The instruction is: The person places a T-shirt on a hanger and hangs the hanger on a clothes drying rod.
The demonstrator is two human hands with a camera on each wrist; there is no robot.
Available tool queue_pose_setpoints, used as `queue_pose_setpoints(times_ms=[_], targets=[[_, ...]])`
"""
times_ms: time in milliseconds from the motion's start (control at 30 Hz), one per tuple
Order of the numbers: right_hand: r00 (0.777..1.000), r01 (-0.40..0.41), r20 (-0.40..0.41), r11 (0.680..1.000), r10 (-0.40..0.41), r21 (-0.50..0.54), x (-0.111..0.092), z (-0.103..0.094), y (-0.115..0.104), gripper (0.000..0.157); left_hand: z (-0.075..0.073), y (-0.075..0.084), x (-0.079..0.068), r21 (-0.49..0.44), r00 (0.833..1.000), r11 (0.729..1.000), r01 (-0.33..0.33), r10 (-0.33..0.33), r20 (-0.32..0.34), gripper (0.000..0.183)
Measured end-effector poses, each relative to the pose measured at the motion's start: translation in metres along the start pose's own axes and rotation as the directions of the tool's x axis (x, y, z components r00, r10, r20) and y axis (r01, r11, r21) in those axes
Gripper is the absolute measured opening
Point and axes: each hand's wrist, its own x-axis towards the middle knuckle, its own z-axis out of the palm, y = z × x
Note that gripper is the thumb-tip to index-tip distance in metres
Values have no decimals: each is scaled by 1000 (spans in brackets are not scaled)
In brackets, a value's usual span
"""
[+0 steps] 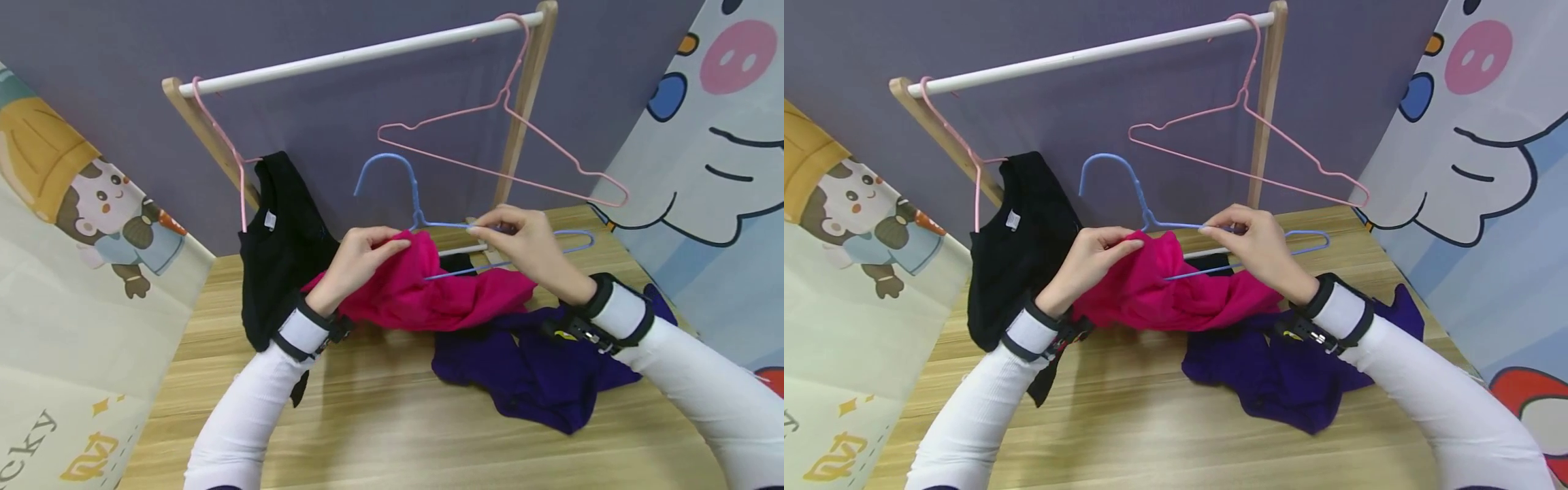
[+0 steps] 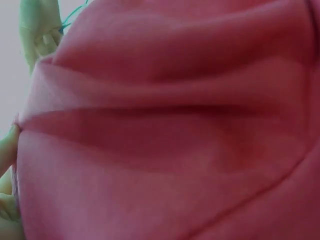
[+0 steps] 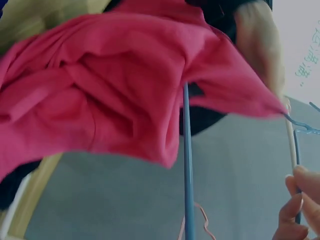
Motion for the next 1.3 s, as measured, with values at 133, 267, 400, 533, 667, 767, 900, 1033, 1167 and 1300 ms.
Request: queue_pose_setpoints(times_ms=[133,267,400,533,667,767,900,1033,1167,1300], targets=[[1000,-8,7,1000,8,-3,-2,11,-14,4,5,5,2,-5,999,999,-37,37,-14,10],[999,-30,23,1000,30,-1,-2,18,-6,5,6,7,1,-4,999,999,-37,37,-23,10],[998,-42,43,999,42,-10,-2,24,9,7,6,9,-2,-2,1000,1000,-11,11,-29,9],[999,-18,51,999,20,-48,-4,28,10,8,5,11,-5,-29,998,999,44,-45,-34,9],[999,32,30,996,-30,-82,-5,29,9,7,5,10,-6,-17,998,1000,20,-21,-57,27],[996,84,1,993,-84,-80,-5,28,7,8,4,8,-6,26,997,999,-23,25,-68,37],[981,185,-51,980,-189,-73,-7,24,5,17,-1,4,-8,35,996,999,-32,34,-79,20],[964,252,-78,968,-253,-24,-13,18,2,24,-7,1,-9,11,995,999,-42,43,-93,16],[944,328,-75,942,-323,69,-22,13,0,26,-11,1,-9,7,994,998,-62,63,-90,16],[920,392,-48,909,-389,143,-35,10,0,31,-13,3,-9,13,992,998,-69,70,-108,16]])
